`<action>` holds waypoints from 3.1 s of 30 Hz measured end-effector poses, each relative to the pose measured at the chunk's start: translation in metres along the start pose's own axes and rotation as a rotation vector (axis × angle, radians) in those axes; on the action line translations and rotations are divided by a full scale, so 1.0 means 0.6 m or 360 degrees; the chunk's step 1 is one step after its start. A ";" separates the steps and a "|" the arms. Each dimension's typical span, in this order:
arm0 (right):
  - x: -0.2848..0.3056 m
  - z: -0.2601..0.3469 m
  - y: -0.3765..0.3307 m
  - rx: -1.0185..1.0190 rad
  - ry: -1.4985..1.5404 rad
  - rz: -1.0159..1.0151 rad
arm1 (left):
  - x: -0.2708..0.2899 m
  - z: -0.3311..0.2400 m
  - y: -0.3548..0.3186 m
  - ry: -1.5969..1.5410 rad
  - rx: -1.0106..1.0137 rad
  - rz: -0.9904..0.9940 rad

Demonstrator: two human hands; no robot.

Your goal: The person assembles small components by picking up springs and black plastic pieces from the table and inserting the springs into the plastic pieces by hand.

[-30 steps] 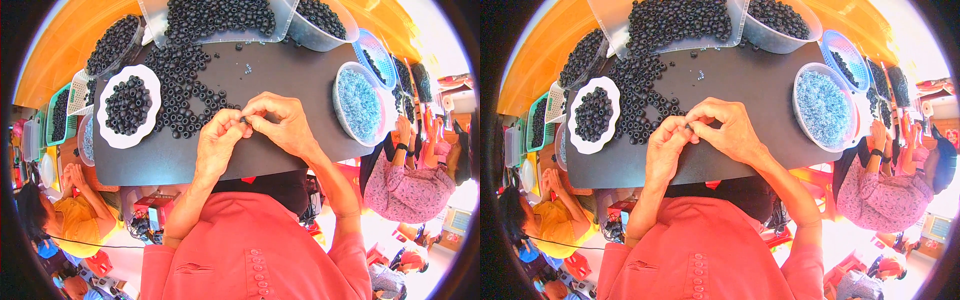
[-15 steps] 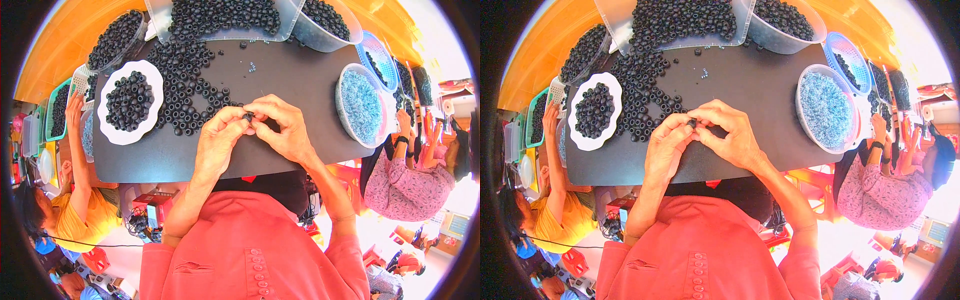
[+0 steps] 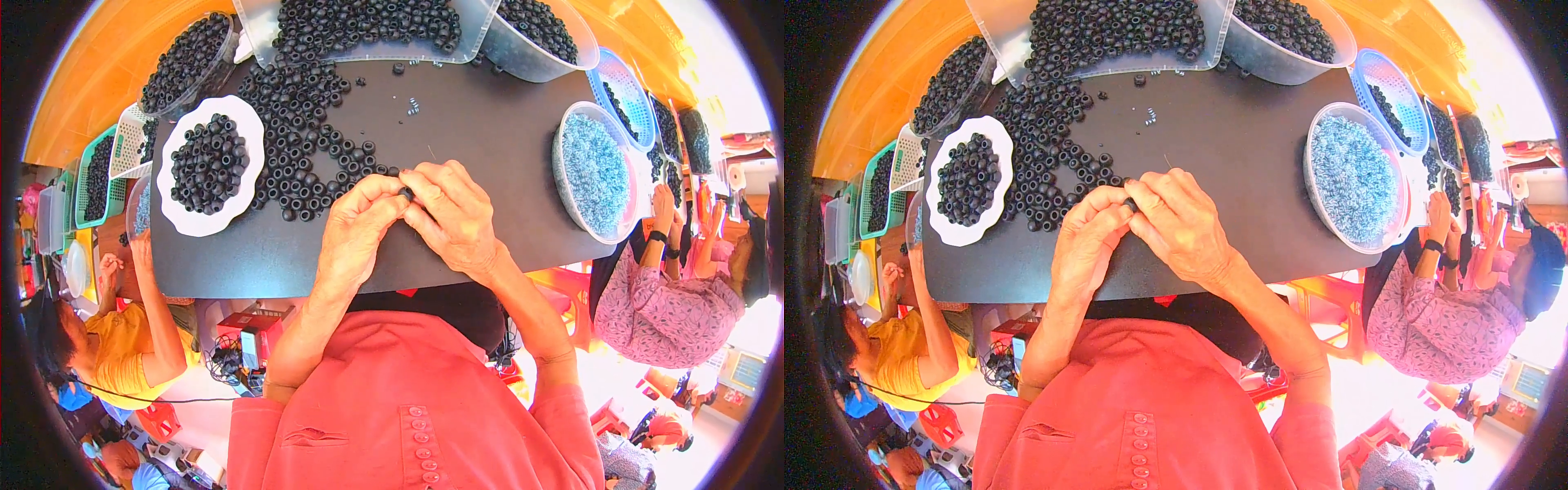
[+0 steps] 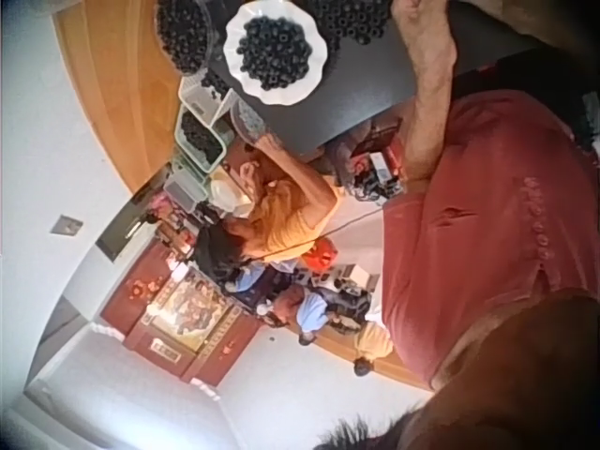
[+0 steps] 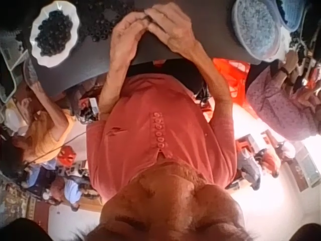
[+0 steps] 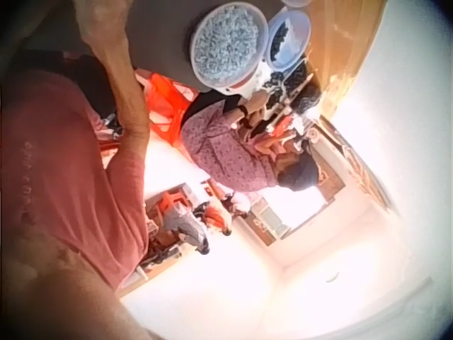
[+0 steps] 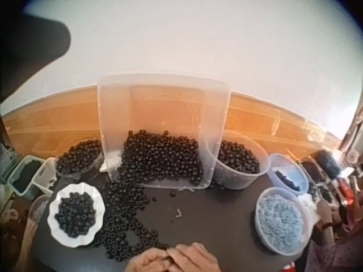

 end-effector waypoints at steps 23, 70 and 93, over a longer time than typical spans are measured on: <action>0.221 -0.125 0.143 -0.0272 -0.0658 -0.0311 | -0.023 -0.009 0.000 -0.0036 -0.0048 0.0243; -0.011 -0.070 0.000 -0.0671 0.0972 -0.0089 | -0.013 -0.054 -0.011 0.0539 -0.0443 -0.0106; 0.012 -0.140 0.069 -0.0722 0.0307 -0.0046 | -0.015 -0.024 -0.004 0.0102 -0.0102 0.0077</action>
Point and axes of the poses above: each hand's wrist, its own y-axis towards the middle knuckle, its own x-axis out of the back of the hand, z = x × y, the point moved 10 cm from there along y, towards the middle knuckle, and after that the axes turned 1 degree about y, right-handed, at the moved point
